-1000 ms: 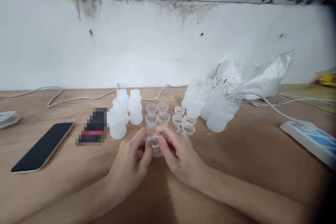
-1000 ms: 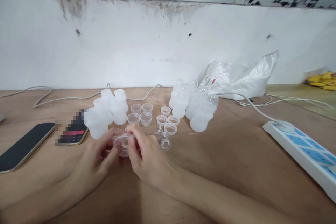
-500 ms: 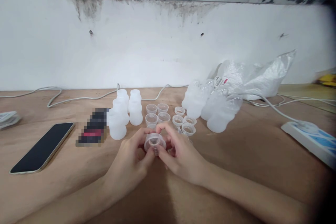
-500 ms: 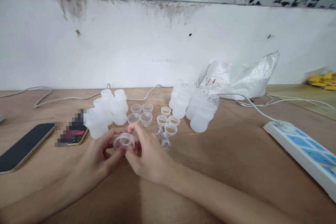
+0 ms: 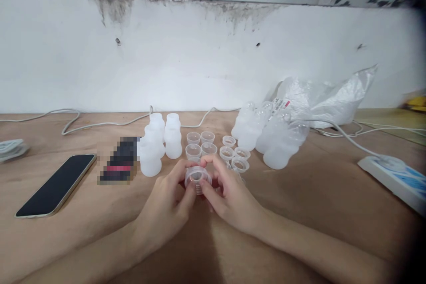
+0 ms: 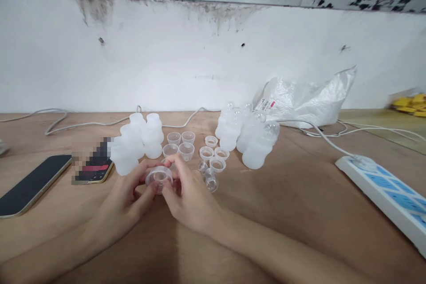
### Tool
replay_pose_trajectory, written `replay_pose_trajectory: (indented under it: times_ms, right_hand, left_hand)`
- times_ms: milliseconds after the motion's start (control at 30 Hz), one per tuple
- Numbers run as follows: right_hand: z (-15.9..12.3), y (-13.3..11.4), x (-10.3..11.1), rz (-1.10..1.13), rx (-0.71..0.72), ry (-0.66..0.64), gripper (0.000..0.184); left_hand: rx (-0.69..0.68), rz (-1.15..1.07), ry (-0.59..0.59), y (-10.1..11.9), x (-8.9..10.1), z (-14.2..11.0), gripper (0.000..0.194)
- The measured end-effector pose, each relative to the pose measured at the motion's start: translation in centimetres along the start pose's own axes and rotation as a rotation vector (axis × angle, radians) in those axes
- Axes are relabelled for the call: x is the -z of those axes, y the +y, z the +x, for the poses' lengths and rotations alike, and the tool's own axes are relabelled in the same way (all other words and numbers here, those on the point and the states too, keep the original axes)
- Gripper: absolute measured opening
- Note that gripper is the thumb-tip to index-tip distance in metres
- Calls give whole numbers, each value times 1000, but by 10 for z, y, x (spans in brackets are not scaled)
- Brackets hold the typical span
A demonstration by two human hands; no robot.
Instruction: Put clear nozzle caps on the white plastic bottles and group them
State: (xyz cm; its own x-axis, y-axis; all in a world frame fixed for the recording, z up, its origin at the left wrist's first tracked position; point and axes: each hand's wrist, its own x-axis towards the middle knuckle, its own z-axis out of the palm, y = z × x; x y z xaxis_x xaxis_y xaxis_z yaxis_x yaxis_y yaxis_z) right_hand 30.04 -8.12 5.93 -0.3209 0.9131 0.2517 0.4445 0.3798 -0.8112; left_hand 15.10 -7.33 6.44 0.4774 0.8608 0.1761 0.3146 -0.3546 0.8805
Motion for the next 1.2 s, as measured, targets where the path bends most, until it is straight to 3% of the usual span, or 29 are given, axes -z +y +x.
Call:
replay_pose_trajectory:
  times_ms: [200, 433, 600, 967, 1200]
  right_hand:
    - [-2, 1, -1, -114, 43, 11, 15]
    - [0, 3, -2, -79, -41, -5, 3]
    - [-1, -1, -3, -106, -13, -8, 9]
    - [-2, 1, -3, -107, 16, 12, 3]
    - [-2, 2, -2, -111, 44, -38, 18]
  left_hand:
    - [-11, 133, -12, -3, -1, -1, 25]
    - [-50, 415, -41, -1, 3, -2, 29]
    - [-12, 539, 9, 0, 1, -3, 24]
    - [-22, 423, -10, 5, 2, -4, 29]
    - [2, 459, -11, -3, -2, -4, 24]
